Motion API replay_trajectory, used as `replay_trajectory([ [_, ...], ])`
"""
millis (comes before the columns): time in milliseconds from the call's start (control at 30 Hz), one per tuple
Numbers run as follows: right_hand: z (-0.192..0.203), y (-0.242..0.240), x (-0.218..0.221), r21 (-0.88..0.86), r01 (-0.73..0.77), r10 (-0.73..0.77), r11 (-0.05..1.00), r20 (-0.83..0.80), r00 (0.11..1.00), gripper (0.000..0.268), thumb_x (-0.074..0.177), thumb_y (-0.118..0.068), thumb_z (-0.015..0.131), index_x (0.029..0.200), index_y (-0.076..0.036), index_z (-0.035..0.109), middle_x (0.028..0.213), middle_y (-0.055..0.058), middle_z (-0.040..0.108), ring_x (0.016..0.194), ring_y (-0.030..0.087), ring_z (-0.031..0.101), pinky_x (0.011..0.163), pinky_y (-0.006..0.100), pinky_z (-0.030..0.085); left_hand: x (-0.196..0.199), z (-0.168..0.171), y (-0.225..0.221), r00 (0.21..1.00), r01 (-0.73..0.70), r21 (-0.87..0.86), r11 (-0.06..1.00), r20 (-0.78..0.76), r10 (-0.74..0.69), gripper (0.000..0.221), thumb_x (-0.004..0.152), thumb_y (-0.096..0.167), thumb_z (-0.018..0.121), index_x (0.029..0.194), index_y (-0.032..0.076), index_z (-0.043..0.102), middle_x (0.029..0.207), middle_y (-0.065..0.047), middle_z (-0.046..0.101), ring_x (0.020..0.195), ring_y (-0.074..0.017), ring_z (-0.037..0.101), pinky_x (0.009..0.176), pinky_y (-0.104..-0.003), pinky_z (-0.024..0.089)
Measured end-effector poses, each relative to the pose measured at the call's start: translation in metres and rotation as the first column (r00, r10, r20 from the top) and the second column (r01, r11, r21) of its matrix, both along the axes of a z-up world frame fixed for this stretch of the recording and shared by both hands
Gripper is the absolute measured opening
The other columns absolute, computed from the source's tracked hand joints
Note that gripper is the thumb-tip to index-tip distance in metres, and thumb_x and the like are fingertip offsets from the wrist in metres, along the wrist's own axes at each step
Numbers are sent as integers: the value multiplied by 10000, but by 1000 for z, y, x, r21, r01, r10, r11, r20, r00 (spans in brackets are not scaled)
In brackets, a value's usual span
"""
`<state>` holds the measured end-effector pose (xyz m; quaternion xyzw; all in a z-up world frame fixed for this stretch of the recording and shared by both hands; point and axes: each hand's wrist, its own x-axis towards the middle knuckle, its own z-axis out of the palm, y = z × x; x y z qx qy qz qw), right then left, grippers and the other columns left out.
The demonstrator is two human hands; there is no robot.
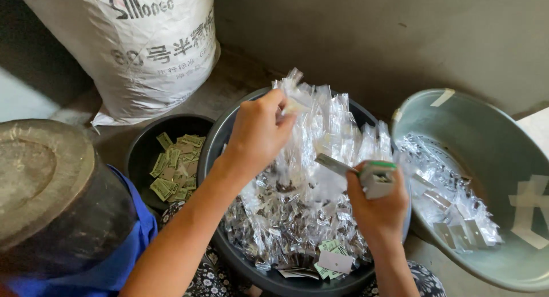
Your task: Stapling small labels onto plastic bags filled with items
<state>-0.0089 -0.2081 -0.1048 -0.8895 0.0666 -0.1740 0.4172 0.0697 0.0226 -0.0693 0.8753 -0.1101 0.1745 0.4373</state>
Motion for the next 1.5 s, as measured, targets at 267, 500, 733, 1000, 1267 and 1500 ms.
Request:
replay_trajectory([
  [267, 35, 8, 12, -67, -174, 186, 982, 361, 914, 245, 845, -63, 833, 1010, -108, 658, 889, 87, 675, 743, 211, 642, 663, 326, 495, -83, 48, -16, 980, 178, 49, 983, -97, -173, 315, 824, 363, 733, 985, 114, 624, 777, -65, 716, 634, -218, 688, 557, -305, 578],
  [500, 90, 1, -11, 32, -127, 118, 991, 211, 970, 221, 866, -44, 789, 1002, -87, 620, 970, 17, 715, 843, 98, 639, 778, 246, 524, -79, 48, -14, 955, 295, -247, 923, 93, -281, 761, 782, 524, 680, 1302, -23, 586, 1272, -182, 650, 1201, -308, 628, 1040, -422, 478],
  [733, 82, -12, -15, 152, -257, 229, 954, 180, 957, 175, 831, 13, 785, 919, -53, 648, 922, 65, 703, 828, 141, 625, 760, 269, 511, -73, 26, -42, 709, 547, -104, 831, 585, -394, 93, 924, -94, 678, 1007, -53, 666, 985, -201, 670, 928, -345, 713, 833, -329, 675],
  [1000, 32, -24, -8, 564, -499, 416, 658, 280, 865, 224, 881, -23, 719, 1052, -101, 598, 1070, 78, 678, 834, 139, 615, 680, 250, 551, -87, -9, -48, 895, 445, -451, 773, 250, -370, 242, 915, -38, 685, 1138, 55, 686, 1066, -88, 610, 998, -205, 598, 863, -254, 626],
  [1267, 39, 20, 4, 550, -218, -96, 806, 484, 870, 200, 1039, -335, 665, 1010, -154, 585, 970, 11, 616, 816, 102, 583, 809, 238, 514, -72, -59, -79, 950, 276, -432, 859, 257, -176, 226, 859, -65, 735, 1006, 59, 616, 822, -97, 664, 711, -232, 701, 606, -267, 621],
  [1500, -13, 23, 40, 432, -121, 10, 894, 250, 968, 443, 970, -543, 596, 724, -206, 447, 611, -84, 400, 534, 57, 386, 486, 249, 309, -91, -62, -87, 972, 199, -316, 928, 181, -147, 170, 809, -127, 718, 886, -7, 625, 852, -125, 619, 747, -238, 624, 685, -309, 567],
])
